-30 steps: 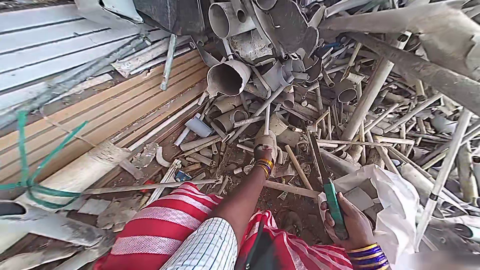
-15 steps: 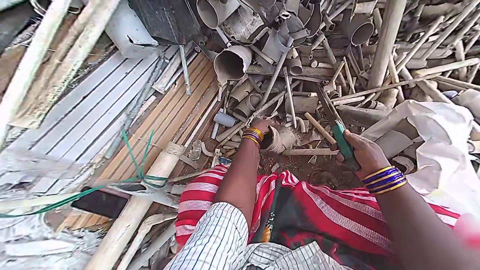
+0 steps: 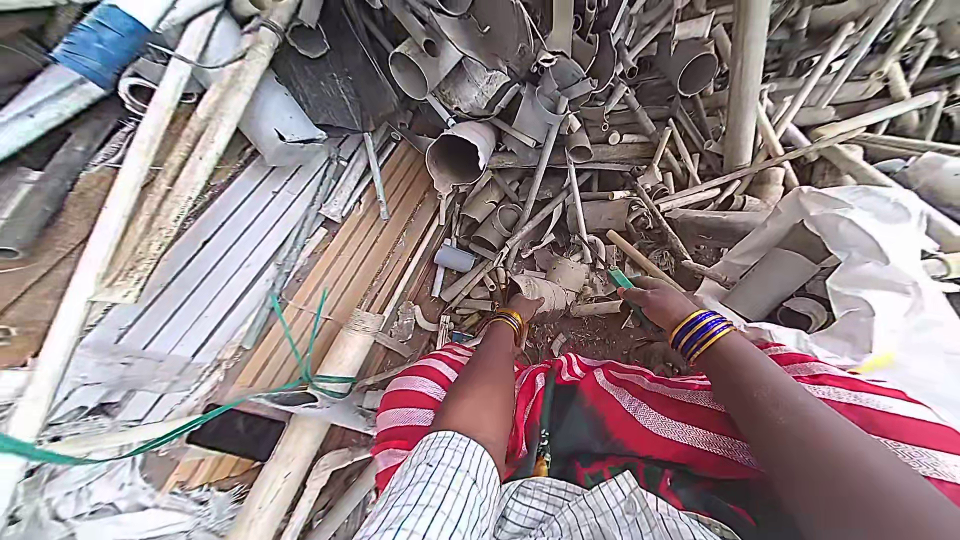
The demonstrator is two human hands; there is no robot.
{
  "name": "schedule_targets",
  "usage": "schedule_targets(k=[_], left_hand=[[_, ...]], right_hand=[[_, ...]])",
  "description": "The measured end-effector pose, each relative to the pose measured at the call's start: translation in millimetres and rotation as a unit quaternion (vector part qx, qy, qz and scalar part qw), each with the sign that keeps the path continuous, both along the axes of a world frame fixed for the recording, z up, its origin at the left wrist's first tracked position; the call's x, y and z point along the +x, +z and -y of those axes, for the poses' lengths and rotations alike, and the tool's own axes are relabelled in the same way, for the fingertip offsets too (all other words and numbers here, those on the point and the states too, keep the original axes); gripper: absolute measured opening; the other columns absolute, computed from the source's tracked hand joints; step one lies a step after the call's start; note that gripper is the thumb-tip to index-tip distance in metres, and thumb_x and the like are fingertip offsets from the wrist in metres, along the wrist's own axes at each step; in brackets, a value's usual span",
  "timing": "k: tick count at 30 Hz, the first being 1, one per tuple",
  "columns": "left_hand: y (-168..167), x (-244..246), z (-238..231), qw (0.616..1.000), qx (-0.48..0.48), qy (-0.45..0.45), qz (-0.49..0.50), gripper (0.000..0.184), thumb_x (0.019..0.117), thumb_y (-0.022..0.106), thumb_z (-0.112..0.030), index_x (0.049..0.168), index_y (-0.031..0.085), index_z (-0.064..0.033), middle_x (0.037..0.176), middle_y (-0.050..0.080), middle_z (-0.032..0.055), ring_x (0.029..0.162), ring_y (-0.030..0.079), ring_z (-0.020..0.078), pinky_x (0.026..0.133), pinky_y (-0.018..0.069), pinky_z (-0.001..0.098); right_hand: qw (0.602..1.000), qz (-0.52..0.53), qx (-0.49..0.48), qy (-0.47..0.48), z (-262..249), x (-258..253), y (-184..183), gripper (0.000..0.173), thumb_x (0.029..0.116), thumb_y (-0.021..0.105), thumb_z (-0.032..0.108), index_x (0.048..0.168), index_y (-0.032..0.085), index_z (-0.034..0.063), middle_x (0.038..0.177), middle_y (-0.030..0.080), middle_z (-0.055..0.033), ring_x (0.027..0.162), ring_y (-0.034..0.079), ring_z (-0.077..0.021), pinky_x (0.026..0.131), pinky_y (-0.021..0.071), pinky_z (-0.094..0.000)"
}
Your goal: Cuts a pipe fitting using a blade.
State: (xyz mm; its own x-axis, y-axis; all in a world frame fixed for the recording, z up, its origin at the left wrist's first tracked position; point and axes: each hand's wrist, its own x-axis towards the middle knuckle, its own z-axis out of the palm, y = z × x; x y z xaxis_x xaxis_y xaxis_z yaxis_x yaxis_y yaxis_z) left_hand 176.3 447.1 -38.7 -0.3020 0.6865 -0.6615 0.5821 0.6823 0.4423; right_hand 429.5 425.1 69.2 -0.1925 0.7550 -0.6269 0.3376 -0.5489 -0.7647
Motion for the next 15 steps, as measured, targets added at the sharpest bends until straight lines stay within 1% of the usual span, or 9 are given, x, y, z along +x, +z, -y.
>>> schedule_targets(k=[2, 5, 6, 8, 10, 11, 12, 13, 15], left_hand=[[-3.0, -0.5, -4.1, 0.992, 0.069, 0.085, 0.06, 0.06, 0.105, 0.059, -0.032, 0.142, 0.045, 0.0133, 0.148, 0.047, 0.0309, 0.143, 0.043, 0.0369, 0.118, 0.0335, 0.049], [29.0, 16.4, -3.6, 0.966, 0.154, 0.184, 0.093, 0.05, 0.108, 0.053, -0.026, 0.137, 0.051, 0.0145, 0.147, 0.049, 0.0308, 0.142, 0.043, 0.0373, 0.118, 0.032, 0.0494], [44.3, 20.5, -1.9, 0.953, 0.177, 0.223, 0.105, 0.048, 0.1086, 0.052, -0.024, 0.137, 0.051, 0.0144, 0.148, 0.048, 0.0307, 0.142, 0.042, 0.0371, 0.118, 0.0313, 0.0491], [68.4, 19.5, 4.7, 0.912, 0.219, 0.31, 0.157, 0.045, 0.1097, 0.049, -0.023, 0.139, 0.05, 0.0113, 0.147, 0.048, 0.029, 0.138, 0.045, 0.0365, 0.113, 0.0361, 0.0515], [91.6, 16.9, 19.4, 0.86, 0.248, 0.381, 0.232, 0.044, 0.1102, 0.046, -0.027, 0.141, 0.048, 0.0036, 0.143, 0.051, 0.0246, 0.131, 0.051, 0.0345, 0.105, 0.0445, 0.0544], [104.6, 17.3, 28.2, 0.839, 0.26, 0.403, 0.257, 0.043, 0.1101, 0.046, -0.028, 0.141, 0.049, 0.0013, 0.142, 0.052, 0.0233, 0.129, 0.052, 0.0337, 0.103, 0.0456, 0.0549], [113.5, 16.8, 37.3, 0.826, 0.271, 0.415, 0.268, 0.044, 0.1099, 0.046, -0.03, 0.142, 0.049, 0.0003, 0.143, 0.051, 0.0222, 0.132, 0.051, 0.0329, 0.104, 0.0448, 0.0554], [119.6, 15.9, 46.1, 0.822, 0.278, 0.421, 0.265, 0.046, 0.11, 0.045, -0.032, 0.143, 0.049, -0.0001, 0.147, 0.049, 0.0214, 0.136, 0.048, 0.0326, 0.107, 0.0423, 0.0564], [127.1, 15.2, 56.7, 0.814, 0.298, 0.432, 0.248, 0.051, 0.1106, 0.043, -0.036, 0.145, 0.048, 0.0019, 0.155, 0.042, 0.0218, 0.145, 0.039, 0.0328, 0.114, 0.0342, 0.0578]], right_hand=[[1.0, 0.004, 0.016, -0.011, -0.6, -1.5, 5.0, 0.04, 0.1126, 0.04, 0.029, 0.14, 0.053, 0.0037, 0.09, 0.059, -0.0092, 0.059, 0.05, -0.0122, 0.055, 0.0447, -0.0272], [0.996, 0.007, 0.083, -0.034, 0.5, -2.9, 12.3, 0.04, 0.1133, 0.037, 0.027, 0.14, 0.053, 0.0023, 0.095, 0.059, -0.0129, 0.065, 0.052, -0.0158, 0.063, 0.0464, -0.0318], [0.991, 0.02, 0.126, -0.025, 1.3, -2.2, 12.4, 0.04, 0.113, 0.038, 0.025, 0.142, 0.053, 0.0021, 0.1, 0.061, -0.0154, 0.071, 0.056, -0.0187, 0.068, 0.0484, -0.0351], [0.969, 0.063, 0.236, 0.018, 5.4, 1.5, 10.0, 0.043, 0.1097, 0.045, 0.021, 0.148, 0.049, 0.0008, 0.118, 0.065, -0.0252, 0.095, 0.065, -0.0319, 0.088, 0.0501, -0.0484], [0.917, 0.126, 0.373, 0.07, 13.1, 5.1, 5.4, 0.051, 0.1027, 0.055, 0.018, 0.149, 0.048, -0.0013, 0.126, 0.064, -0.0296, 0.111, 0.065, -0.0426, 0.098, 0.0479, -0.0578], [0.882, 0.151, 0.439, 0.087, 15.8, 5.8, 1.1, 0.054, 0.0973, 0.059, 0.018, 0.147, 0.051, -0.0027, 0.125, 0.064, -0.0309, 0.109, 0.066, -0.0461, 0.094, 0.05, -0.0606], [0.852, 0.162, 0.487, 0.102, 19.5, 5.4, -3.3, 0.056, 0.0933, 0.061, 0.017, 0.144, 0.053, -0.0042, 0.124, 0.064, -0.0322, 0.104, 0.067, -0.048, 0.088, 0.0525, -0.0616], [0.835, 0.162, 0.512, 0.123, 24.7, 3.9, -7.8, 0.055, 0.0912, 0.063, 0.016, 0.142, 0.055, -0.0047, 0.124, 0.063, -0.0326, 0.102, 0.068, -0.0483, 0.084, 0.0544, -0.0609], [0.828, 0.161, 0.507, 0.179, 35.8, -2.1, -16.5, 0.049, 0.0906, 0.064, 0.014, 0.136, 0.062, -0.0028, 0.126, 0.062, -0.0329, 0.099, 0.069, -0.0476, 0.08, 0.0565, -0.0593]])
